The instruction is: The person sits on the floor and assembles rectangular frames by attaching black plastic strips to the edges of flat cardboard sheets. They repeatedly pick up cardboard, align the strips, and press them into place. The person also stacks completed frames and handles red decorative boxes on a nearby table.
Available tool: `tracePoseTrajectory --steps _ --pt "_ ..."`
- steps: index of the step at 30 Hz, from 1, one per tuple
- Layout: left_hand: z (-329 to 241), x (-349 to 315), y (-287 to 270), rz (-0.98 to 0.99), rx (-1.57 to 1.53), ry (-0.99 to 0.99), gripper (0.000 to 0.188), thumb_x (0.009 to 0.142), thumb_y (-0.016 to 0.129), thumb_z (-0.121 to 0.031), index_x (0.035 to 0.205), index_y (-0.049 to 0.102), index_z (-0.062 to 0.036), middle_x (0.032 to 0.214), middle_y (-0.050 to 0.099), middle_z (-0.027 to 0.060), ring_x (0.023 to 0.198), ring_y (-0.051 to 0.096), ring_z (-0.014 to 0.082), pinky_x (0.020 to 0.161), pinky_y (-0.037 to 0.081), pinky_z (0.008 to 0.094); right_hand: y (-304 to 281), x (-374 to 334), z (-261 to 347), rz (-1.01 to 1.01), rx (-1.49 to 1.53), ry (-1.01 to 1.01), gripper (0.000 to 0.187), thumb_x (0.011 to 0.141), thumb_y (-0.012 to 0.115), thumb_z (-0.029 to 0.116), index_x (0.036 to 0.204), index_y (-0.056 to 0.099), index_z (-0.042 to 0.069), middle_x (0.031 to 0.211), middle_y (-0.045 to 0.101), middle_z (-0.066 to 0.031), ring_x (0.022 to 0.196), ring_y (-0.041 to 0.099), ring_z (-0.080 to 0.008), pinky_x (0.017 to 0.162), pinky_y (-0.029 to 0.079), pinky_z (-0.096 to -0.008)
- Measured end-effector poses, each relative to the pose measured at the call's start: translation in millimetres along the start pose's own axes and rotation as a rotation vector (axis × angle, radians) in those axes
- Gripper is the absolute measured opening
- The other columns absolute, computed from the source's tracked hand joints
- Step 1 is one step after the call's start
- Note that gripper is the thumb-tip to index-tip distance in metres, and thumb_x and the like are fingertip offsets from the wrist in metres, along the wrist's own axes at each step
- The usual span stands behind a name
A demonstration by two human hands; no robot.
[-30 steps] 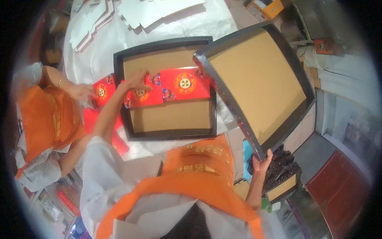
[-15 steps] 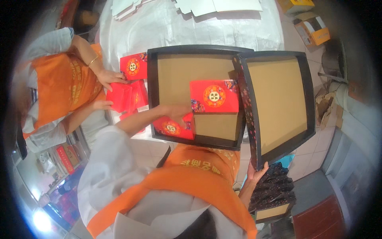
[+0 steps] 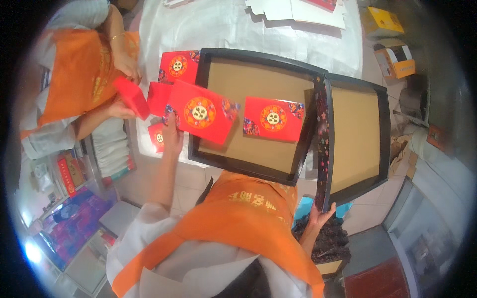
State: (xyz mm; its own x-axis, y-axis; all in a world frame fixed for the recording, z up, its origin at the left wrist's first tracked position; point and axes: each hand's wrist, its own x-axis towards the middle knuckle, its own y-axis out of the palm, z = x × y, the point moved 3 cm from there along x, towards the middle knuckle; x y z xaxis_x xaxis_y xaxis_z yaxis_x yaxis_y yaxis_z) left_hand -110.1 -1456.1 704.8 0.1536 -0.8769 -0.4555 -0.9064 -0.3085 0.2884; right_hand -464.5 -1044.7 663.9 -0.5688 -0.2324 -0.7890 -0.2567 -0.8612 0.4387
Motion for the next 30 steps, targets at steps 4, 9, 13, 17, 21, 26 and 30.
tracePoseTrajectory --steps 4,9,13,17,21,26,30 --pt "57 7 -21 -0.239 0.125 0.273 0.019 0.084 0.057 -0.022 0.094 0.052 -0.0065 0.081 0.055 0.0006 0.068 0.051 0.0068 0.059 0.042 0.0211 -1 7 12 0.071 -0.050 0.025 0.045 0.077 0.059 0.027 0.111 0.048 0.000 0.116 0.050 -0.0128 0.110 0.044 -0.0251 0.094 0.033 -0.0368" --pt "109 3 -18 -0.059 0.166 -0.190 0.028 0.086 0.052 -0.032 0.103 0.052 -0.0096 0.085 0.055 0.0009 0.064 0.046 0.0099 0.050 0.037 0.0283 0 5 19 0.097 -0.072 0.009 0.042 0.077 0.060 0.028 0.106 0.050 -0.001 0.112 0.052 -0.0125 0.108 0.045 -0.0244 0.092 0.033 -0.0365" --pt "151 10 -37 0.080 0.479 -0.372 0.048 0.087 0.042 -0.048 0.115 0.046 -0.0093 0.098 0.058 0.0055 0.088 0.057 0.0160 0.069 0.045 0.0339 3 10 8 0.102 -0.063 0.041 0.048 0.077 0.060 0.028 0.111 0.047 -0.003 0.110 0.054 -0.0132 0.105 0.049 -0.0257 0.093 0.035 -0.0376" --pt "134 11 5 0.087 0.841 -0.637 0.058 0.089 0.027 -0.051 0.115 0.047 -0.0022 0.094 0.060 0.0157 0.091 0.058 0.0237 0.076 0.045 0.0356 2 8 9 0.105 -0.026 0.034 0.049 0.076 0.061 0.027 0.111 0.047 -0.004 0.109 0.054 -0.0140 0.103 0.050 -0.0267 0.093 0.037 -0.0385" --pt "132 17 -3 0.178 1.598 -0.257 0.066 0.090 0.019 -0.052 0.108 0.053 0.0015 0.098 0.059 0.0225 0.094 0.057 0.0336 0.083 0.042 0.0419 17 8 3 0.126 -0.008 0.070 0.048 0.074 0.063 0.027 0.110 0.049 -0.002 0.108 0.054 -0.0138 0.100 0.051 -0.0267 0.090 0.040 -0.0401" --pt "113 -33 50 0.587 1.826 -0.190 0.056 0.086 0.033 -0.049 0.103 0.056 0.0000 0.105 0.057 0.0215 0.096 0.055 0.0345 0.083 0.041 0.0425 4 8 8 0.043 -0.002 0.025 0.046 0.073 0.065 0.026 0.108 0.050 0.000 0.105 0.055 -0.0115 0.097 0.052 -0.0260 0.089 0.041 -0.0405" --pt "128 -68 102 0.969 1.752 0.713 0.085 0.056 0.072 -0.047 0.128 0.037 -0.0184 0.127 0.038 0.0200 0.119 0.035 0.0323 0.095 0.026 0.0520 -1 13 9 0.023 0.013 0.033 0.045 0.072 0.066 0.026 0.106 0.051 0.001 0.102 0.056 -0.0113 0.095 0.053 -0.0257 0.087 0.042 -0.0393"
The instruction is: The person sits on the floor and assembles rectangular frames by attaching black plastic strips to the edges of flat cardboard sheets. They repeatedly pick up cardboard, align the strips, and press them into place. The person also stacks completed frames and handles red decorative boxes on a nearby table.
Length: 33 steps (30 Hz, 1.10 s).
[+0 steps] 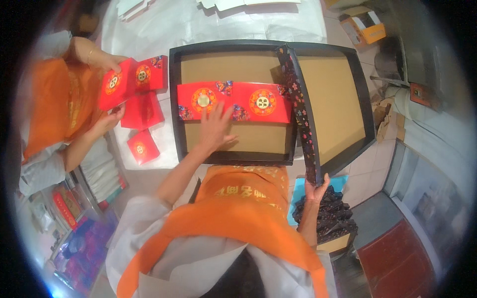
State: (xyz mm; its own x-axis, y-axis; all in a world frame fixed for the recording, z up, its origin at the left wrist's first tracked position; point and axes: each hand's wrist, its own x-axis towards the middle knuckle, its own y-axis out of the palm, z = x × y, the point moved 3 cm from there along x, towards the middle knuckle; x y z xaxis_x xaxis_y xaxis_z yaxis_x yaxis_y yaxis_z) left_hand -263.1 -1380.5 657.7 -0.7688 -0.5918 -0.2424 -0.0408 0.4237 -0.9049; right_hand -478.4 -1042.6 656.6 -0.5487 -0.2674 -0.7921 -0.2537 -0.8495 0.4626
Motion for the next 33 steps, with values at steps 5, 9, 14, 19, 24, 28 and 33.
tracePoseTrajectory --steps 5,9,14,19,24,28,33 --pt "3 65 5 -0.072 0.221 0.206 0.104 0.045 0.074 -0.052 0.134 0.028 -0.0233 0.133 0.026 0.0221 0.122 0.026 0.0391 0.096 0.016 0.0616 16 -4 -8 -0.018 -0.019 0.009 0.045 0.071 0.066 0.026 0.104 0.051 -0.001 0.101 0.056 -0.0126 0.093 0.053 -0.0260 0.085 0.043 -0.0389" --pt "3 77 7 -0.022 0.150 0.289 0.103 0.046 0.071 -0.055 0.134 0.029 -0.0245 0.130 0.028 0.0245 0.120 0.027 0.0403 0.096 0.015 0.0625 34 -20 -11 0.096 0.000 -0.009 0.046 0.074 0.061 0.022 0.112 0.048 -0.002 0.107 0.056 -0.0120 0.103 0.050 -0.0262 0.094 0.038 -0.0392" --pt "10 81 -6 -0.017 0.185 0.311 0.100 0.047 0.070 -0.055 0.134 0.030 -0.0243 0.127 0.031 0.0250 0.119 0.028 0.0400 0.096 0.014 0.0625 22 -14 -9 0.024 0.045 0.010 0.052 0.072 0.064 0.027 0.110 0.047 -0.005 0.108 0.054 -0.0148 0.101 0.052 -0.0270 0.093 0.039 -0.0377" --pt "14 84 -21 0.037 0.194 0.272 0.100 0.049 0.069 -0.057 0.134 0.030 -0.0221 0.130 0.028 0.0268 0.123 0.025 0.0403 0.098 0.012 0.0614 17 -8 -1 0.024 0.093 -0.025 0.049 0.071 0.066 0.023 0.109 0.048 -0.002 0.104 0.054 -0.0131 0.096 0.052 -0.0263 0.091 0.041 -0.0382" --pt "22 37 -19 -0.056 0.094 0.235 0.091 0.056 0.070 -0.045 0.133 0.030 -0.0190 0.136 0.024 0.0227 0.128 0.021 0.0345 0.100 0.010 0.0590 25 -10 1 0.049 0.074 -0.065 0.049 0.072 0.066 0.023 0.110 0.047 -0.001 0.099 0.054 -0.0120 0.091 0.052 -0.0265 0.088 0.042 -0.0391" --pt "40 -39 -2 -0.109 -0.116 -0.136 0.075 0.065 0.068 -0.027 0.130 0.033 -0.0110 0.135 0.027 0.0182 0.128 0.021 0.0312 0.102 0.012 0.0553 0 1 20 -0.016 -0.078 -0.189 0.047 0.074 0.061 0.025 0.109 0.048 -0.003 0.101 0.056 -0.0152 0.095 0.054 -0.0273 0.085 0.043 -0.0380" --pt "133 -192 43 -0.621 -0.073 -0.773 0.071 0.070 0.064 -0.021 0.130 0.031 -0.0033 0.134 0.027 0.0208 0.127 0.021 0.0350 0.101 0.013 0.0538 1 13 34 0.135 -0.154 -0.157 0.048 0.073 0.062 0.026 0.109 0.048 -0.004 0.104 0.056 -0.0143 0.096 0.054 -0.0279 0.084 0.044 -0.0401"
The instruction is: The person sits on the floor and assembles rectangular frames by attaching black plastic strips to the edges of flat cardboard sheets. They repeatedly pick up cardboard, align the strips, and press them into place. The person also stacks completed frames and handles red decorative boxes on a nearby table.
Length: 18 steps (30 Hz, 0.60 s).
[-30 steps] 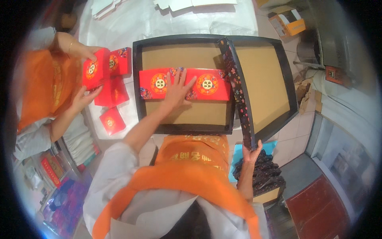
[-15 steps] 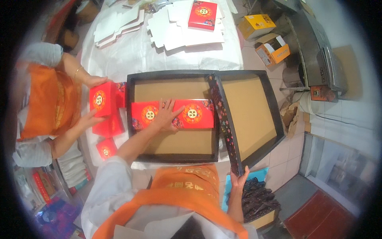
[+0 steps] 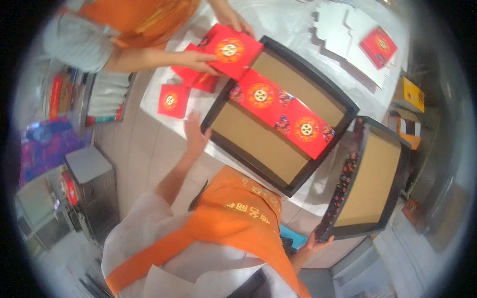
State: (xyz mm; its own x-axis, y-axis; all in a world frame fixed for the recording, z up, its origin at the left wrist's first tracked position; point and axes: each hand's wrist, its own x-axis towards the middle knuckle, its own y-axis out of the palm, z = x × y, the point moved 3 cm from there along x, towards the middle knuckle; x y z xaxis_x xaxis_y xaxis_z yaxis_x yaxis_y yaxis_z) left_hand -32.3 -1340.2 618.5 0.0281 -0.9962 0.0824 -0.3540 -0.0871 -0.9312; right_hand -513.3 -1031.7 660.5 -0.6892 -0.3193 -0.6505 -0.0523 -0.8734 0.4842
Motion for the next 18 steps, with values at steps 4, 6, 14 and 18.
tracePoseTrajectory --steps 4,6,14,18 --pt "105 25 -38 0.040 0.197 -0.504 0.107 0.058 0.072 -0.047 0.138 0.009 -0.0115 0.138 0.010 0.0284 0.129 0.010 0.0412 0.101 0.008 0.0578 4 16 5 0.023 0.025 0.008 0.045 0.072 0.062 0.021 0.108 0.049 -0.003 0.104 0.056 -0.0153 0.099 0.051 -0.0281 0.085 0.042 -0.0401" --pt "122 56 -35 0.222 0.196 -0.717 0.116 0.054 0.072 -0.055 0.138 0.003 -0.0134 0.139 0.005 0.0274 0.129 0.008 0.0419 0.100 0.007 0.0591 -1 9 11 0.075 0.038 0.005 0.044 0.072 0.062 0.019 0.108 0.049 -0.003 0.106 0.054 -0.0160 0.101 0.050 -0.0280 0.086 0.042 -0.0401" --pt "148 94 -12 0.399 0.149 -0.568 0.118 0.052 0.072 -0.057 0.138 0.002 -0.0192 0.137 0.004 0.0294 0.127 0.009 0.0463 0.097 0.015 0.0614 -30 -56 0 -0.013 0.038 -0.068 0.047 0.068 0.067 0.014 0.110 0.051 0.000 0.110 0.055 -0.0133 0.100 0.051 -0.0273 0.086 0.042 -0.0410" --pt "154 67 -12 0.426 -0.688 -0.292 0.082 0.069 0.070 -0.031 0.133 0.023 -0.0144 0.116 0.050 0.0102 0.105 0.051 0.0240 0.086 0.043 0.0337 -11 -94 -6 -0.189 0.257 -0.045 0.049 0.068 0.065 0.012 0.112 0.048 -0.003 0.114 0.052 -0.0158 0.106 0.048 -0.0292 0.094 0.037 -0.0426"
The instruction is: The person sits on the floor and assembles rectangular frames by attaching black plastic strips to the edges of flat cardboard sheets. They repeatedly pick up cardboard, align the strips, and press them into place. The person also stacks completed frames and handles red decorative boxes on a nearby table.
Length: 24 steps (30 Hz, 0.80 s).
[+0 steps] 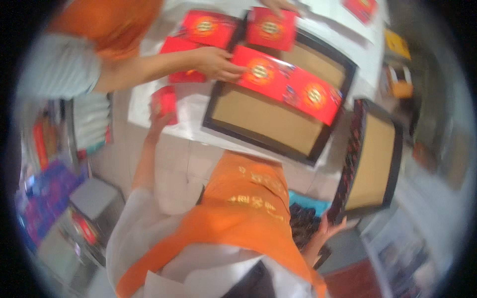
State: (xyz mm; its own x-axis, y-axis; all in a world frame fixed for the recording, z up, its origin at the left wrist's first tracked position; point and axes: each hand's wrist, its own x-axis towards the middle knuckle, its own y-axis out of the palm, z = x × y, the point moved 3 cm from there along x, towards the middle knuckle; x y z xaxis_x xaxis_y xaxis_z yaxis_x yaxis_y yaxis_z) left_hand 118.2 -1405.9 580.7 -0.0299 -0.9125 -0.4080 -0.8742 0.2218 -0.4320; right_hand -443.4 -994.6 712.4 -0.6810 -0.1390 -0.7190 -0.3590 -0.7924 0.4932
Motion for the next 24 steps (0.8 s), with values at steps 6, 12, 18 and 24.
tracePoseTrajectory --steps 6,12,18,24 --pt "-149 -146 76 0.364 -0.779 -0.612 0.060 0.082 0.052 -0.036 0.130 0.029 -0.0095 0.119 0.047 0.0097 0.111 0.046 0.0251 0.091 0.038 0.0435 -35 0 -3 -0.049 -0.041 -0.097 0.043 0.072 0.066 0.022 0.106 0.050 0.000 0.099 0.055 -0.0114 0.093 0.051 -0.0260 0.083 0.041 -0.0392" --pt "-225 -156 229 0.586 -0.869 -0.941 0.085 0.072 0.052 -0.063 0.134 0.024 -0.0126 0.133 0.034 0.0111 0.119 0.036 0.0258 0.095 0.030 0.0508 -65 18 7 -0.037 0.004 -0.075 0.046 0.072 0.065 0.026 0.107 0.050 0.000 0.103 0.055 -0.0108 0.097 0.052 -0.0253 0.085 0.040 -0.0393" --pt "-234 -134 322 0.411 -0.441 -0.827 0.088 0.075 0.054 -0.056 0.138 0.013 -0.0103 0.139 0.017 0.0147 0.124 0.026 0.0228 0.096 0.029 0.0473 -94 34 24 -0.085 -0.011 -0.079 0.051 0.073 0.064 0.025 0.115 0.047 0.001 0.112 0.054 -0.0117 0.104 0.049 -0.0251 0.090 0.038 -0.0384" --pt "-152 -45 321 0.297 -0.037 -0.020 0.073 0.081 0.060 -0.028 0.134 0.020 0.0010 0.136 0.027 0.0185 0.126 0.028 0.0264 0.101 0.026 0.0348 -112 46 37 -0.165 0.005 -0.089 0.045 0.074 0.060 0.026 0.109 0.049 -0.001 0.107 0.053 -0.0145 0.102 0.048 -0.0279 0.090 0.037 -0.0404"
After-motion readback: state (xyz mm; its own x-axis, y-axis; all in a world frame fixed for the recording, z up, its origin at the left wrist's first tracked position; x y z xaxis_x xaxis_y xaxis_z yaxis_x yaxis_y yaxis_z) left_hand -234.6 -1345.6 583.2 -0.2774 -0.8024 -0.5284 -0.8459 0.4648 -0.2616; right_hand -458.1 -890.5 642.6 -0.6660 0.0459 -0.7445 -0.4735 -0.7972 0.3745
